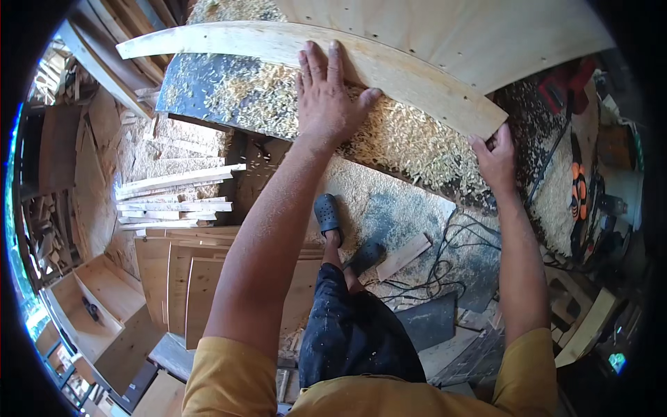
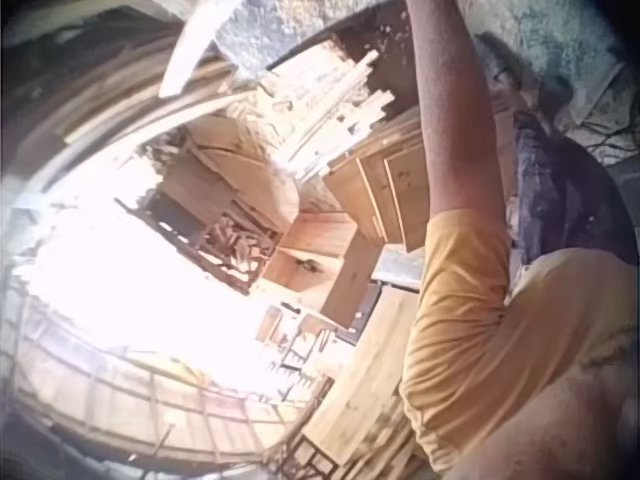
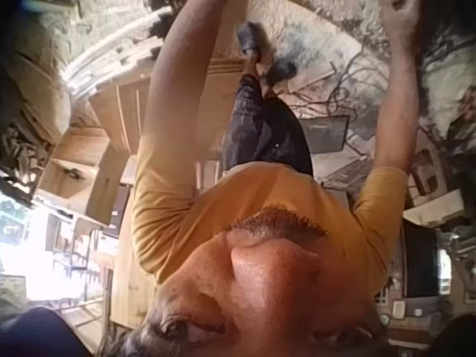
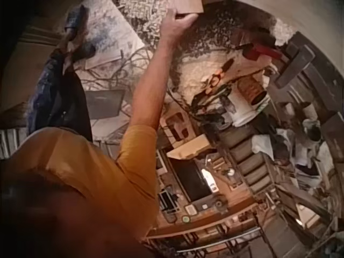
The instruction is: Planing, measuring, and sawing a wooden board in a workshop.
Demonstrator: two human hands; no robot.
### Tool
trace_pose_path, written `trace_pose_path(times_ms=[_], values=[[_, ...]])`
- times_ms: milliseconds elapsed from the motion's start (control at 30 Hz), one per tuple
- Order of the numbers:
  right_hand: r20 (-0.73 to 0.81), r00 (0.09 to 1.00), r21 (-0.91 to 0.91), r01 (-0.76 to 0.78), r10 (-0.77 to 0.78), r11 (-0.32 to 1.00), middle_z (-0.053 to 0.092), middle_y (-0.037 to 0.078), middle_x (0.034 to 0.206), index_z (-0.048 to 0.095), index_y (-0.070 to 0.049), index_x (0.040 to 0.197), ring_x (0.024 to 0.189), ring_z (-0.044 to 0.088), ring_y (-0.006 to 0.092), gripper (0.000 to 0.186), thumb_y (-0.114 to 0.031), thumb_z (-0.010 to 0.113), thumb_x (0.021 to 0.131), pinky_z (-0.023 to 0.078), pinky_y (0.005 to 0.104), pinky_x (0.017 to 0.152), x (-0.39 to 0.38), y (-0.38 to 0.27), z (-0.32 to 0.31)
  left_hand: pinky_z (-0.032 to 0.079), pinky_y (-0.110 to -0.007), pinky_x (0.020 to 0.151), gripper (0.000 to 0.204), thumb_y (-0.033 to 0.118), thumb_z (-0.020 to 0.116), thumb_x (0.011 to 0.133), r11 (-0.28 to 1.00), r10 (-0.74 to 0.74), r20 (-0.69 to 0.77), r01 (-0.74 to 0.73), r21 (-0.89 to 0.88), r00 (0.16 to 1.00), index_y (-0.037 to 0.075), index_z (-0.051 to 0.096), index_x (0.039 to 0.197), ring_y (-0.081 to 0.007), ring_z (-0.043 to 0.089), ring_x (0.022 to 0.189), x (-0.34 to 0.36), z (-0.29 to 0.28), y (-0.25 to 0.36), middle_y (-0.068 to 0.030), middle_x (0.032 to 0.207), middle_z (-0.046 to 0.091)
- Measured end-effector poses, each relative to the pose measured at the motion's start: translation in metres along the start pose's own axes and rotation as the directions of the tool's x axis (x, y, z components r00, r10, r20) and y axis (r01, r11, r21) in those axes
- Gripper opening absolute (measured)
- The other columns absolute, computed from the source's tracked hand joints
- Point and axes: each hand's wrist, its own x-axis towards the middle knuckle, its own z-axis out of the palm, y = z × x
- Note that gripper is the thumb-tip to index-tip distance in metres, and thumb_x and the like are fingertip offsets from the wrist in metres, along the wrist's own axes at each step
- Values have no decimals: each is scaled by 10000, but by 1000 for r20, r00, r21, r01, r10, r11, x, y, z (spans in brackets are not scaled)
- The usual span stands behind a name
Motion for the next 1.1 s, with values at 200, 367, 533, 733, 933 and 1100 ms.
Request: trace_pose_path(times_ms=[200,367,533,733,933,1100], values=[[-6,1000,32,14,-14,999,634,124,920,503,18,1071,811,614,175,326,-73,688,818,490,313,711,0,-6,1,80,-453,1161,1015,612,598,800,998,53,9,-52,-47,999,159,28,1508,-346,-9,1438,0,-6,-9,-237,1539,-21],[-4,1000,75,20,-20,997,636,118,952,499,17,1104,830,608,160,351,-79,689,824,490,305,729,2,-6,3,86,-457,1159,987,554,622,803,993,67,-18,-69,-96,998,155,57,1507,-356,11,1438,-1,-6,-16,-242,1538,4],[4,1000,84,21,-21,996,633,98,935,498,17,1093,817,594,144,342,-90,691,831,489,293,718,1,-7,1,90,-458,1161,965,605,572,818,993,119,48,-120,14,992,165,62,1508,-318,23,1443,-1,-10,-30,-187,1554,1],[2,1000,42,28,-28,999,629,96,924,494,18,1084,806,588,139,356,-129,704,836,487,291,710,1,-7,0,104,-404,1166,891,578,504,871,993,82,1,-81,82,997,38,143,1481,-261,122,1438,-12,-16,-52,-164,1547,129],[60,997,63,-51,48,997,599,97,1032,464,20,1149,920,566,146,368,-108,663,867,459,282,810,0,-5,-1,142,-424,1160,857,544,514,875,990,130,-49,-127,57,990,1,200,1458,-302,206,1413,-14,-11,-55,-198,1525,184],[22,1000,78,15,-16,997,627,123,968,480,25,1130,861,600,164,388,-123,692,841,489,300,741,0,-7,-1,321,-460,1089,685,209,634,876,763,-168,-156,28,-646,973,-50,272,1397,-368,394,1290,-1,-23,-72,-279,1374,390]])
